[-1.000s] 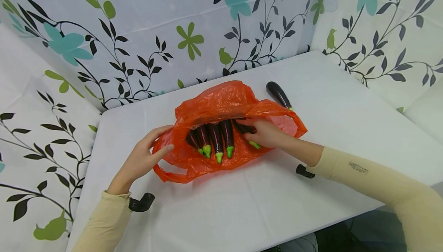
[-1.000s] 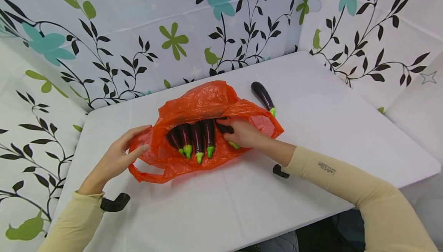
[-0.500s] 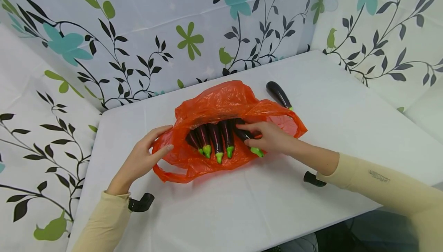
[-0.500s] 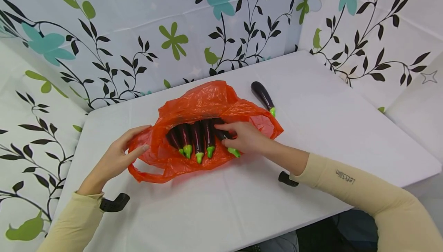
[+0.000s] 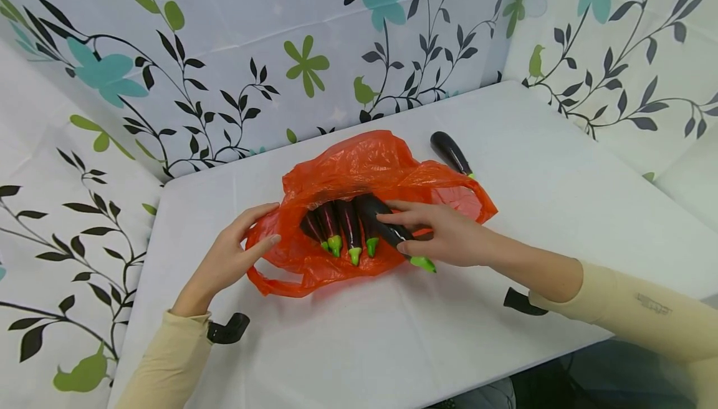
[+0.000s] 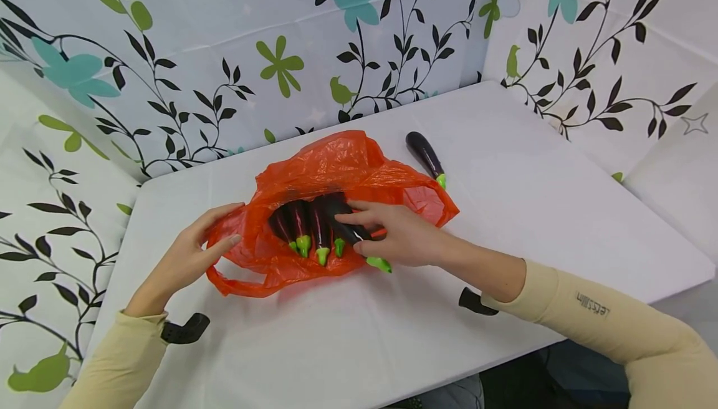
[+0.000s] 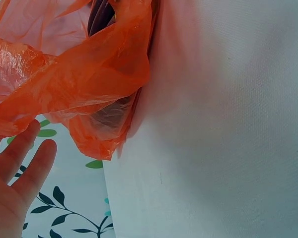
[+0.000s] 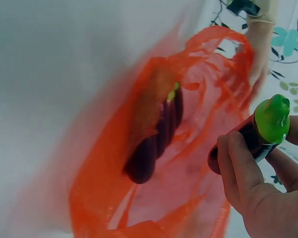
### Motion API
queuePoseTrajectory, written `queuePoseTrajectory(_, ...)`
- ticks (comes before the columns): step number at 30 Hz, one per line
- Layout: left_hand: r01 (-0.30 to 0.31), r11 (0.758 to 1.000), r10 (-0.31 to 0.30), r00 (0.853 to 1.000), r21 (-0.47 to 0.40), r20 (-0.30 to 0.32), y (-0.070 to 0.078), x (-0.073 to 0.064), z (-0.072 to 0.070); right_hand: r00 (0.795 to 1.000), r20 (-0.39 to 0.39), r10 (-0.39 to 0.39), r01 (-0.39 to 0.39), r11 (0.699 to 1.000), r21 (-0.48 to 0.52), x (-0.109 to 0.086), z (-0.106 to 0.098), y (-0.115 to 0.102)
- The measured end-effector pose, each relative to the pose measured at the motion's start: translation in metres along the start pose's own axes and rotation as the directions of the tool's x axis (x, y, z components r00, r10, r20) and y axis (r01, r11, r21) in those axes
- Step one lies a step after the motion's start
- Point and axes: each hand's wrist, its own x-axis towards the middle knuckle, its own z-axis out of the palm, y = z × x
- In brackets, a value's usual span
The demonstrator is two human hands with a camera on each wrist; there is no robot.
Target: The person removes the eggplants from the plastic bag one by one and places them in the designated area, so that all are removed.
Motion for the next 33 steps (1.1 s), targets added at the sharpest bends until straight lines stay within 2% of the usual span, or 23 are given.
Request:
queuePoseTrajectory(2,-0.001,1.000,0.001,1.000,0.005,-0.001,0.006,-0.001,-0.001,1.000,0.002,-0.010,0.010,1.000,0.019,-0.005,-0.003,-0.006)
queuePoseTrajectory(6,-0.008,1.000,0.008,1.000,0.001,-0.002,0.007,-0.001,-0.001,1.000,-0.012,-0.024,0.025,0.997,0.077,-0.012,-0.011,-0.016)
queuePoseTrajectory(12,-0.009,1.000,0.009,1.000,0.008,-0.003,0.008,-0.002,-0.002,0.995,-0.046,-0.084,0.091,0.983,0.162,-0.022,-0.026,-0.031)
queuePoseTrajectory(18,-0.010,1.000,0.010,1.000,0.006,-0.003,0.006,-0.002,-0.002,0.991,-0.099,-0.087,0.104,0.977,0.184,-0.030,-0.045,-0.036)
queuePoseTrajectory(21,-0.009,1.000,0.009,1.000,0.010,-0.004,0.005,-0.001,-0.002,0.990,-0.131,-0.054,0.077,0.981,0.177,-0.030,-0.055,-0.035)
queuePoseTrajectory(24,-0.006,1.000,0.006,1.000,0.008,-0.003,0.004,-0.001,-0.001,0.986,-0.165,0.011,0.014,0.989,0.150,-0.029,-0.066,-0.033)
queuePoseTrajectory(28,-0.008,1.000,0.008,1.000,0.008,-0.006,-0.005,0.000,0.000,0.973,-0.218,0.069,-0.047,0.993,0.106,-0.026,-0.078,-0.028)
queuePoseTrajectory(33,0.002,1.000,-0.001,1.000,0.017,-0.009,-0.014,0.001,0.001,0.958,-0.262,0.119,-0.093,0.990,0.109,-0.024,-0.089,-0.020)
